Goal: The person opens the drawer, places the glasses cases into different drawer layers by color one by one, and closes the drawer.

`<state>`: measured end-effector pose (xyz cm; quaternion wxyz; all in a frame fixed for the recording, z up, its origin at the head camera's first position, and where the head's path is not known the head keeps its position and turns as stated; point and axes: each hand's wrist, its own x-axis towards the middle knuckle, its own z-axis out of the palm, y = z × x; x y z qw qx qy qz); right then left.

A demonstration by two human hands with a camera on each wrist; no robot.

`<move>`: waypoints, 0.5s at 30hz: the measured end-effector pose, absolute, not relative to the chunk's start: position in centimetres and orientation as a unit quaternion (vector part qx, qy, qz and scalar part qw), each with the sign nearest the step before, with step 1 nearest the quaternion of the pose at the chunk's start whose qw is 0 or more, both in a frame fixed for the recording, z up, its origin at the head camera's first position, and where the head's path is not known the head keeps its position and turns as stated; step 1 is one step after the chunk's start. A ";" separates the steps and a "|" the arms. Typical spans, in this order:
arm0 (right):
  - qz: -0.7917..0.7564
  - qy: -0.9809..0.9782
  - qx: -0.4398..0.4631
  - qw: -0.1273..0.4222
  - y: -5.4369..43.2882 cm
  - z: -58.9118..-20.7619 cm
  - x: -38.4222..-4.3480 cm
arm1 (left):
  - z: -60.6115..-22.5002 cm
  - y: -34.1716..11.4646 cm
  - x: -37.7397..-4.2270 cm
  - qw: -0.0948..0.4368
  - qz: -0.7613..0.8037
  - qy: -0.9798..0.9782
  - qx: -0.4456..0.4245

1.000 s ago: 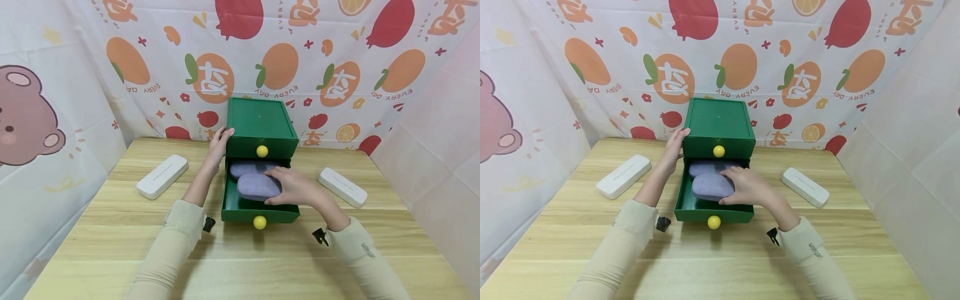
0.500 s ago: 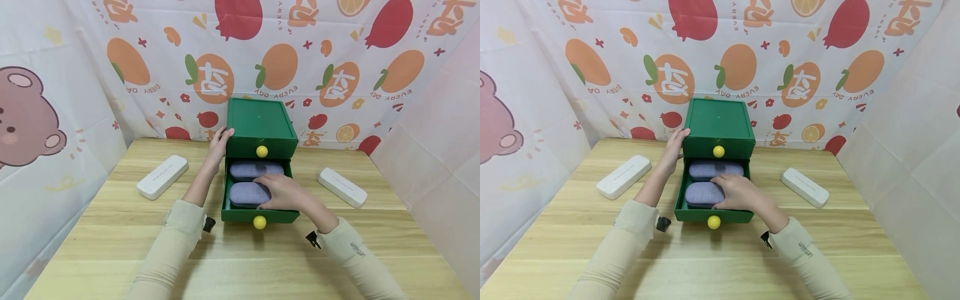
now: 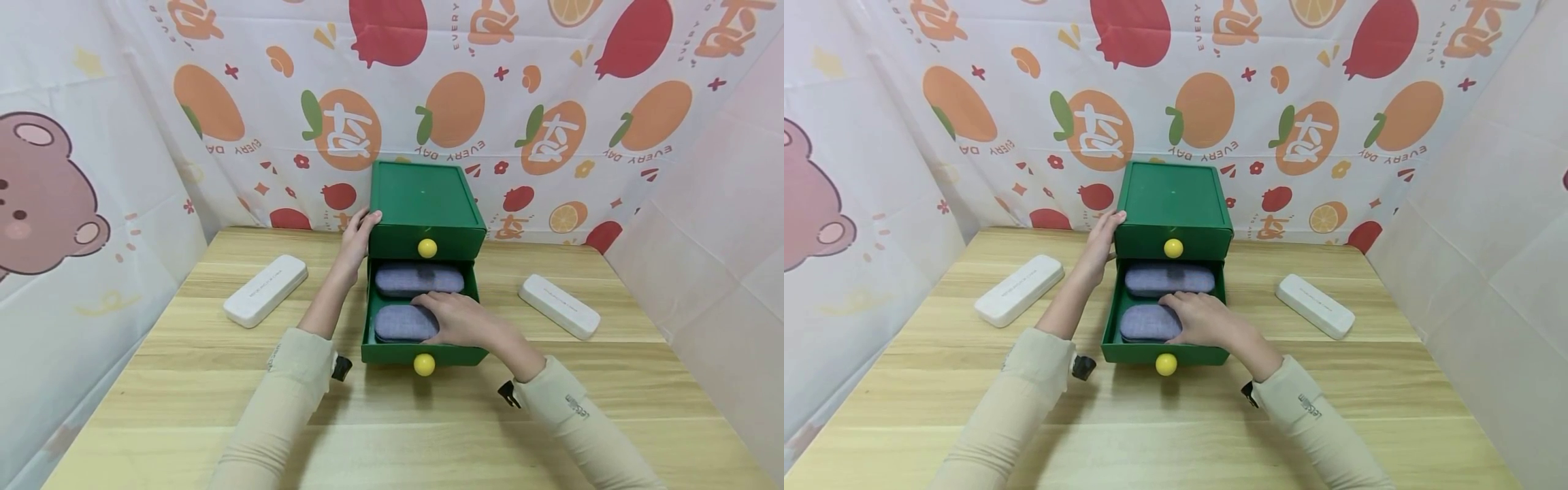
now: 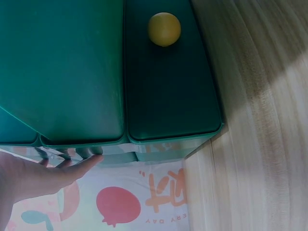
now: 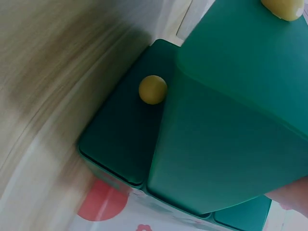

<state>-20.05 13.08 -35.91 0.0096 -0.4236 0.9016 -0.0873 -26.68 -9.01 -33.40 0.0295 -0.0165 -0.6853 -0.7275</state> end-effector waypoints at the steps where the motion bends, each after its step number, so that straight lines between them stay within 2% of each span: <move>1: -0.086 0.902 -0.423 0.013 13.1 -36.0 -20.0 | -33.4 -9.0 -26.7 0.029 -0.728 -0.685 -0.017; 15: -0.081 0.891 -0.447 0.012 13.3 -36.3 -20.2 | -33.4 -8.9 -26.6 0.035 -0.729 -0.684 -0.020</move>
